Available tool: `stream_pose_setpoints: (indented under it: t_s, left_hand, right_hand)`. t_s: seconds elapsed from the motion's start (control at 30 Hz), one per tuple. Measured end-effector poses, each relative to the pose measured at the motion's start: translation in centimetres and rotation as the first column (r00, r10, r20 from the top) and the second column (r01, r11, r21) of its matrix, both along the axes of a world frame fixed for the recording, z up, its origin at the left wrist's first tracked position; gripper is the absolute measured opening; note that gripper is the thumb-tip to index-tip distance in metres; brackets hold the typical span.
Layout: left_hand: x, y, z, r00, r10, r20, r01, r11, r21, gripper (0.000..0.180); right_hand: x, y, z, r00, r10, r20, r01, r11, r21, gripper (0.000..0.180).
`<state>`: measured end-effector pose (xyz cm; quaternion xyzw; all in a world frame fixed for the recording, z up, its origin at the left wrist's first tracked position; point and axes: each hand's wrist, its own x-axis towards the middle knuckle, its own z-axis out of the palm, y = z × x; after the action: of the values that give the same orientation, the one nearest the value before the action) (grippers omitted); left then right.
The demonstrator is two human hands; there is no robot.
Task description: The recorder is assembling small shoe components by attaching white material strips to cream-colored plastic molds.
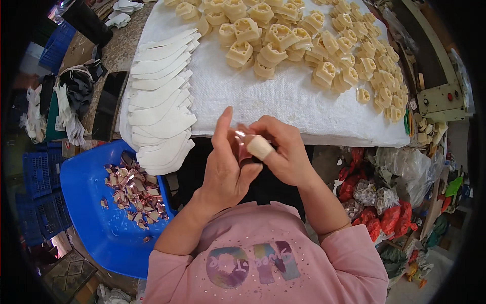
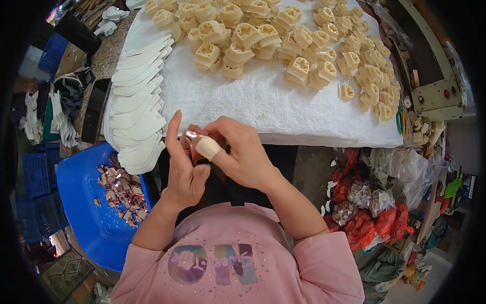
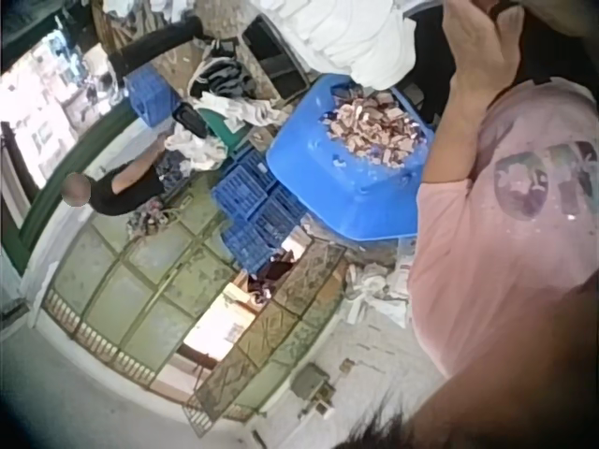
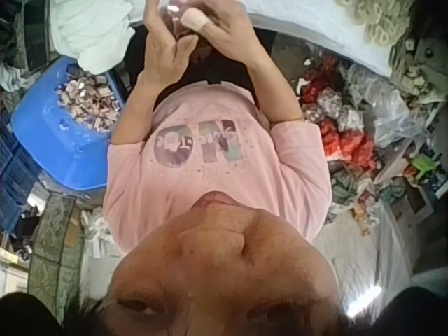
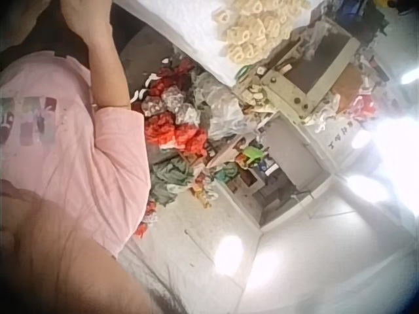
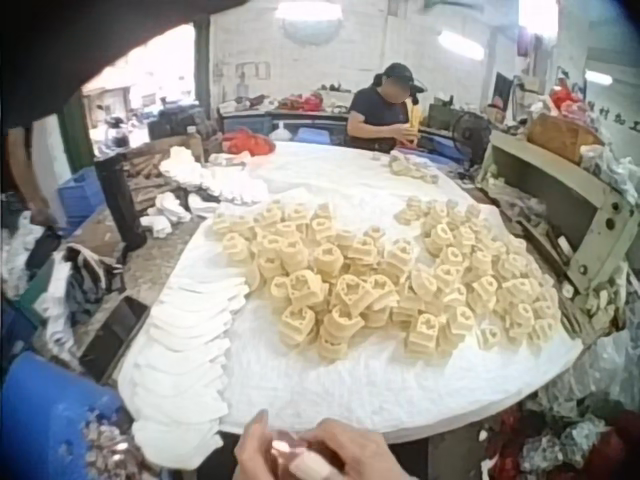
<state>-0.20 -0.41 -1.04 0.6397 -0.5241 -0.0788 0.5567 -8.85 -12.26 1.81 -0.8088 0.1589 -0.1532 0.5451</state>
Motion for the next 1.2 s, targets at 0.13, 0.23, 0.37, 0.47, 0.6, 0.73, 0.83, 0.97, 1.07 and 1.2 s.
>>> stream_pose_setpoints:
  t_s: [0.13,0.23,0.37,0.47,0.6,0.73,0.83,0.97,1.07,1.2]
  left_hand:
    - [-0.1,0.3,0.0,0.865,0.004,-0.502,0.005,1.0,0.016,0.047]
    - [0.4,0.9,0.6,0.796,0.045,-0.604,-0.006,0.998,0.066,0.044]
    - [0.9,1.0,1.3,0.975,0.022,-0.221,0.024,0.979,0.203,0.042]
    - [0.6,0.9,1.3,0.995,-0.008,-0.097,0.028,0.979,0.203,0.045]
    - [0.3,0.2,0.3,0.995,0.062,-0.077,-0.051,0.989,0.138,0.045]
    - [0.2,-0.4,1.2,0.995,0.084,0.045,-0.087,0.994,0.068,0.045]
    - [0.2,-0.7,1.1,0.994,0.096,0.061,-0.098,0.995,0.025,0.043]
    - [-0.8,-1.0,0.0,0.977,0.19,0.094,-0.195,0.98,0.044,0.043]
    - [-1.1,-1.5,-0.2,0.959,0.271,0.086,-0.268,0.962,-0.05,0.043]
    - [-1.0,-1.2,-0.7,0.935,0.32,0.152,-0.32,0.947,-0.025,0.049]
  right_hand:
    - [-0.4,-0.4,-2.4,0.978,-0.057,0.2,0.032,0.992,0.123,0.024]
    - [0.2,-0.9,-2.8,0.98,-0.062,0.191,-0.024,0.91,0.413,0.019]
    - [0.3,-2.5,-2.8,0.988,0.123,0.098,-0.156,0.72,0.676,0.014]
    - [-0.3,-2.6,-2.4,0.984,0.158,0.085,-0.179,0.819,0.545,0.011]
    - [0.0,-1.3,-2.7,0.992,0.007,0.125,-0.023,0.992,0.122,0.01]
    - [-0.8,-1.7,-2.9,0.996,0.002,0.084,-0.047,0.846,0.531,0.018]
    - [-1.2,-1.5,-3.3,0.981,-0.001,0.193,-0.135,0.713,0.688,0.02]
    - [-1.2,-0.8,-3.8,0.987,-0.003,0.16,-0.077,0.87,0.487,0.02]
    - [-0.5,0.2,-4.2,0.979,-0.122,0.164,0.044,0.909,0.416,0.021]
    - [-0.6,0.8,-3.9,0.97,-0.185,0.156,-0.023,0.572,0.82,0.023]
